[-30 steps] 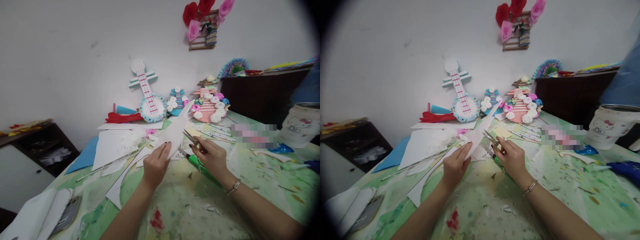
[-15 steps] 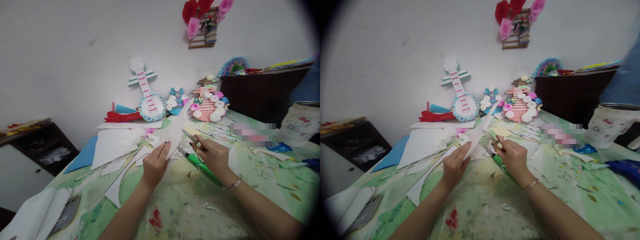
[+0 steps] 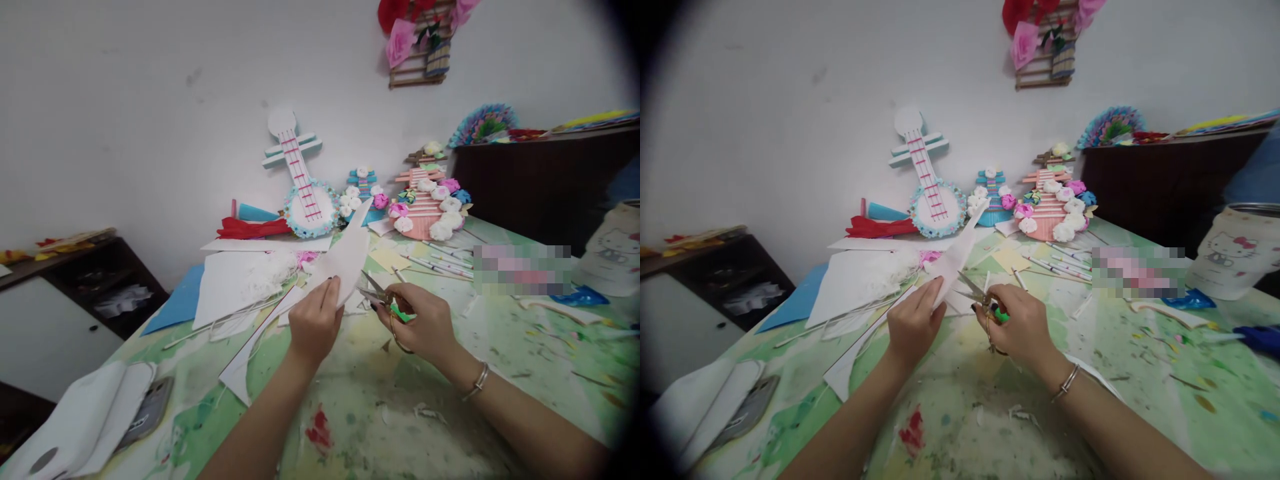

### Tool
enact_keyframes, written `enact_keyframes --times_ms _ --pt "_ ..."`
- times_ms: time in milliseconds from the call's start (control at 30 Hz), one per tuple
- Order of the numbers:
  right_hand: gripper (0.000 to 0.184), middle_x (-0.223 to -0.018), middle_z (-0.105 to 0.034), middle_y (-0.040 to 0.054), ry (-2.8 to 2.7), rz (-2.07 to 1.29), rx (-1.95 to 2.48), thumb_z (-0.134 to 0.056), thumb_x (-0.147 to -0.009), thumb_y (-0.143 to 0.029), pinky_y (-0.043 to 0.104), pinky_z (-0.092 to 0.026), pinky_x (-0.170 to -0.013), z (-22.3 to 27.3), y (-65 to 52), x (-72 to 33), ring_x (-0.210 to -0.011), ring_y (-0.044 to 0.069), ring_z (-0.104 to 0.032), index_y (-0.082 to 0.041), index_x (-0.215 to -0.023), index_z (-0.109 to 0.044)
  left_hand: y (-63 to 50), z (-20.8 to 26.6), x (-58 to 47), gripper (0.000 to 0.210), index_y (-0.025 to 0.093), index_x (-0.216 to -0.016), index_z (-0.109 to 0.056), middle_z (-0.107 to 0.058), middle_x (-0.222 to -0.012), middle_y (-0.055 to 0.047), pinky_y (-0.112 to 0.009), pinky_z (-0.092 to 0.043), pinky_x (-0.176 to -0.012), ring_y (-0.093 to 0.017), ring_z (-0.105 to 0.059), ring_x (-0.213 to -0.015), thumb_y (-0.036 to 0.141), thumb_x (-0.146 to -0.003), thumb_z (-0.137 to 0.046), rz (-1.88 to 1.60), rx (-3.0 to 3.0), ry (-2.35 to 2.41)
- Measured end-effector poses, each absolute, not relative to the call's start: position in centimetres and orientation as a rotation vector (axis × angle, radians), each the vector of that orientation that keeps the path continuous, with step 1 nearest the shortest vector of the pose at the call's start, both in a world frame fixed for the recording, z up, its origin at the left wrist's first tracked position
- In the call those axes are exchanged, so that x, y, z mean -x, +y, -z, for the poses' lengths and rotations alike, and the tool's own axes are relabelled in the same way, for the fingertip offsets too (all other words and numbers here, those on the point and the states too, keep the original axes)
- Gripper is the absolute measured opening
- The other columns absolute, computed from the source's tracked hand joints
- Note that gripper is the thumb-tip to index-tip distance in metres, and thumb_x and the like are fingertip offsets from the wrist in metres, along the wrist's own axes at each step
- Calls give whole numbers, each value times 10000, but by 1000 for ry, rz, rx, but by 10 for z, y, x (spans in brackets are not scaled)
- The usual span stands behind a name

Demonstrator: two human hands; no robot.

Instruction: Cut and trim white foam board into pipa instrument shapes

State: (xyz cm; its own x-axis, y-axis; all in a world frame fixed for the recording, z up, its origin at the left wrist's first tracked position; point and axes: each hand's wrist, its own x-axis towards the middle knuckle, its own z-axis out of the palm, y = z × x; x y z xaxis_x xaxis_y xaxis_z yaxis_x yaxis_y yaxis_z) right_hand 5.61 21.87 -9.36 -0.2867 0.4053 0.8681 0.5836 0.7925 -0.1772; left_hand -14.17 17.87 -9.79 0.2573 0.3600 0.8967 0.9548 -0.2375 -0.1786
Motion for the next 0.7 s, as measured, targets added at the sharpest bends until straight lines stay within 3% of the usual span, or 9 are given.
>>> enact_keyframes --times_ms 400,700 --pt "106 -658 -652 25 -1905 480 738 -622 -804 -258 237 -368 -538 103 219 -57 -597 137 -589 -182 -874 -645 175 94 135 285 101 -1067 -603 -723 -890 -101 -281 -497 -606 -190 -679 -750 183 -818 -491 973 1731 -1210" --pt "145 -580 -620 -8 -1888 494 741 -647 -807 -298 229 -340 -499 103 220 -58 -524 108 -561 -175 -883 -656 173 93 132 279 103 -1030 -616 -728 -852 -78 -275 -471 -574 -180 -668 -687 149 -782 -498 962 1733 -1223"
